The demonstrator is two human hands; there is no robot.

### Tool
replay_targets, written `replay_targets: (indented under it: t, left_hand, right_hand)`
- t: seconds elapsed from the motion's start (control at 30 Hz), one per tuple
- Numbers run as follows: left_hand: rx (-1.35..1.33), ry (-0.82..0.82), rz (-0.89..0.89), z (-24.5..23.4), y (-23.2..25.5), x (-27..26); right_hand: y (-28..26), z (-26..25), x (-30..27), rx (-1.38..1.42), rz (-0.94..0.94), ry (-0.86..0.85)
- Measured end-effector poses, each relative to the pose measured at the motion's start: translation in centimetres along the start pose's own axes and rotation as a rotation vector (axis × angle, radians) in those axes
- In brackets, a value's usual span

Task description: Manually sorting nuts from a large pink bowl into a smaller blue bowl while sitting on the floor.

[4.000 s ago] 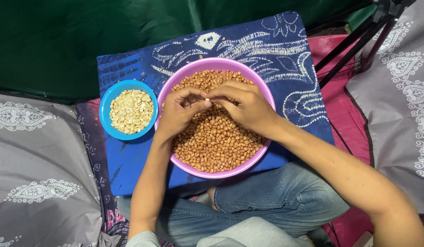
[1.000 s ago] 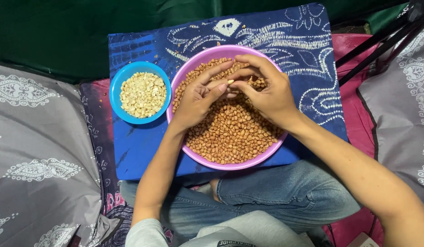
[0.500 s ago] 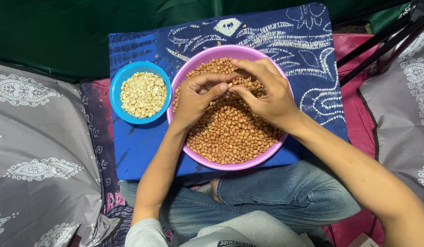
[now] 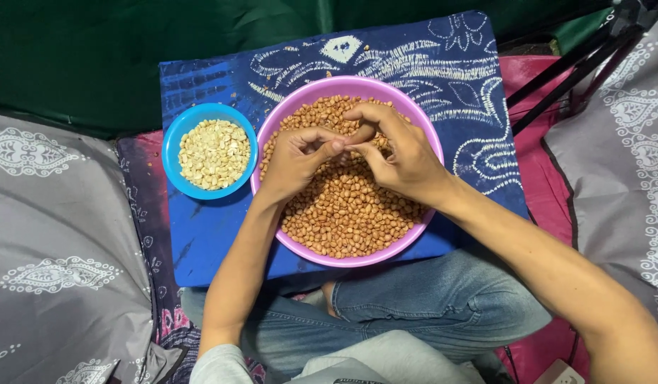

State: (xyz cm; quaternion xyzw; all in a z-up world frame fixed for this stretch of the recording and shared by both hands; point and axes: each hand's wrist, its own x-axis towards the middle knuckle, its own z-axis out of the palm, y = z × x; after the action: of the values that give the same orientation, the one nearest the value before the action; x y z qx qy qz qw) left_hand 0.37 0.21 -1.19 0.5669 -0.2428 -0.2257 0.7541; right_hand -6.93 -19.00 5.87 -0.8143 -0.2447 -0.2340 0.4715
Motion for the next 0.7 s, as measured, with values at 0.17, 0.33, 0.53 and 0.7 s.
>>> replay_targets:
  t: [0.17,0.33,0.53,0.7]
  left_hand:
    - [-0.023,0.002,-0.057,0.8,1.0,-0.3]
    - [-0.186,-0.007,-0.139,-0.3,-0.3,0.0]
    - [-0.197,-0.041,-0.161,-0.9,1.6,0.0]
    - [-0.124,-0.015,-0.126,-1.9,0.5,-0.1]
  right_hand:
    - [-0.8,0.0,0.4,0.004,0.003,-0.009]
    - [-1.2,0.3,0.6,0.023,0.123,0.022]
    - [-1.9,-0.9,0.8,0.189,0.325,0.051]
    - [-0.4,-1.2,-0.1,0.047,0.355,-0.065]
